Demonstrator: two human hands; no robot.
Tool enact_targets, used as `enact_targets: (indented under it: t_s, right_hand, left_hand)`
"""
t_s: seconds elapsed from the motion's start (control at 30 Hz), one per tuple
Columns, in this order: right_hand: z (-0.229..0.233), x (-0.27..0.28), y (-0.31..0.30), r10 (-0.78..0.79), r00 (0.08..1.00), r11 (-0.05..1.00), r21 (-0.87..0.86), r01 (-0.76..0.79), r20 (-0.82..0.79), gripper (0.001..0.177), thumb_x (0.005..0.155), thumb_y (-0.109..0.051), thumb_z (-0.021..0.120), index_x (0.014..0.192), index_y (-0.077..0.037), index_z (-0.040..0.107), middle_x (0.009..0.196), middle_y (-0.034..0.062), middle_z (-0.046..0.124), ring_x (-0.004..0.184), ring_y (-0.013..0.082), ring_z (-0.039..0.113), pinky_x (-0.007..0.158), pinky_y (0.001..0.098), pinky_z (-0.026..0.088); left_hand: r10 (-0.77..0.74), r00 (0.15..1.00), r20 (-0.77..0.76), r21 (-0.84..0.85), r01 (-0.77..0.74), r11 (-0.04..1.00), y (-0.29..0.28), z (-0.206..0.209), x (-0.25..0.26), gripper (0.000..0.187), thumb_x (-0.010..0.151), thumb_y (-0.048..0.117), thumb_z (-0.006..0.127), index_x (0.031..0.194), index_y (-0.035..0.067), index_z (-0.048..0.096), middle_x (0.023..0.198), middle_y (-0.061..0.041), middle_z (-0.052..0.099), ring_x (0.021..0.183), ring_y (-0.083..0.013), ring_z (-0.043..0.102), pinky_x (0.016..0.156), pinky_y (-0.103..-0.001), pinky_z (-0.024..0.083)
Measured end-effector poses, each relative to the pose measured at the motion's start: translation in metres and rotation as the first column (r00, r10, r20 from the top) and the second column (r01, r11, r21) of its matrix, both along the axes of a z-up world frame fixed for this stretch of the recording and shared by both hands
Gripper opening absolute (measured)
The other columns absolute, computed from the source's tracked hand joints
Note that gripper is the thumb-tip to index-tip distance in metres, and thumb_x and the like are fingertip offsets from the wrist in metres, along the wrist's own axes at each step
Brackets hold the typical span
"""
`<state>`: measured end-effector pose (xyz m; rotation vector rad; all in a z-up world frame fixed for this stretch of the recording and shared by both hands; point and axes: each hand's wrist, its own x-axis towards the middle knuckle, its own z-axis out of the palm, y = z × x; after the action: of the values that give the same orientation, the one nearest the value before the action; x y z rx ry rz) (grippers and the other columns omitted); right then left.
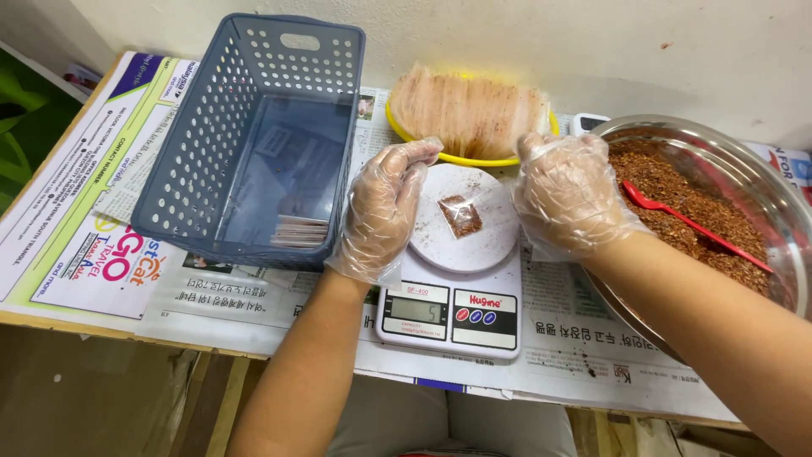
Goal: The person, wearing gloves, uses a small red spoon to fill small plastic bags with a seasoned meat mixture from a large metal bowl, placing each filled bag on a digital scale to weigh it and then into a grey crate.
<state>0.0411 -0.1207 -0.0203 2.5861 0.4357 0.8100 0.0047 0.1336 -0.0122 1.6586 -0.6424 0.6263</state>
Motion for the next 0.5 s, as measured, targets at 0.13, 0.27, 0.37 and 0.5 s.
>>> enact_targets:
  t_s: [0.13, 0.27, 0.37, 0.5]
  right_hand:
    - [0.029, -0.010, 0.005, -0.126, 0.942, 0.984, 0.081, 0.159, -0.312, 0.021, 0.095, -0.022, 0.049, 0.105, -0.014, 0.066, 0.094, 0.0098, 0.070, 0.100, 0.0303, 0.068, 0.101, 0.0436, 0.044]
    - [0.041, -0.001, 0.005, -0.091, 0.900, 0.987, 0.082, 0.139, -0.427, 0.031, 0.093, -0.037, 0.048, 0.106, -0.018, 0.070, 0.090, 0.0089, 0.072, 0.100, 0.0294, 0.070, 0.096, 0.0443, 0.048]
    - [0.044, 0.000, 0.003, -0.071, 0.852, 0.987, 0.089, 0.137, -0.519, 0.040, 0.092, -0.048, 0.047, 0.106, -0.021, 0.072, 0.087, 0.0082, 0.073, 0.099, 0.0287, 0.072, 0.092, 0.0449, 0.051]
    - [0.045, 0.002, 0.001, -0.047, 0.791, 0.988, 0.088, 0.127, -0.610, 0.048, 0.091, -0.059, 0.047, 0.107, -0.023, 0.075, 0.084, 0.0075, 0.075, 0.099, 0.0281, 0.073, 0.088, 0.0455, 0.055]
  left_hand:
    - [0.044, 0.998, 0.037, 0.123, -0.048, 0.991, 0.001, 0.008, -0.004, 0.024, 0.101, 0.003, 0.058, 0.119, 0.008, 0.073, 0.105, -0.008, 0.072, 0.105, -0.0286, 0.073, 0.099, -0.040, 0.057]
    - [0.082, 0.993, 0.079, 0.175, -0.095, 0.980, 0.000, 0.012, -0.009, 0.025, 0.100, 0.001, 0.057, 0.116, 0.010, 0.075, 0.097, -0.009, 0.071, 0.094, -0.0269, 0.072, 0.096, -0.040, 0.055]
    - [0.150, 0.973, 0.176, 0.301, -0.198, 0.933, 0.003, -0.004, 0.000, 0.024, 0.096, 0.009, 0.066, 0.118, 0.015, 0.074, 0.096, -0.004, 0.069, 0.092, -0.0245, 0.072, 0.093, -0.039, 0.055]
    - [0.138, 0.982, 0.133, 0.305, -0.173, 0.937, 0.000, -0.007, -0.002, 0.020, 0.096, 0.013, 0.068, 0.115, 0.016, 0.075, 0.082, -0.002, 0.068, 0.080, -0.0214, 0.070, 0.093, -0.037, 0.055]
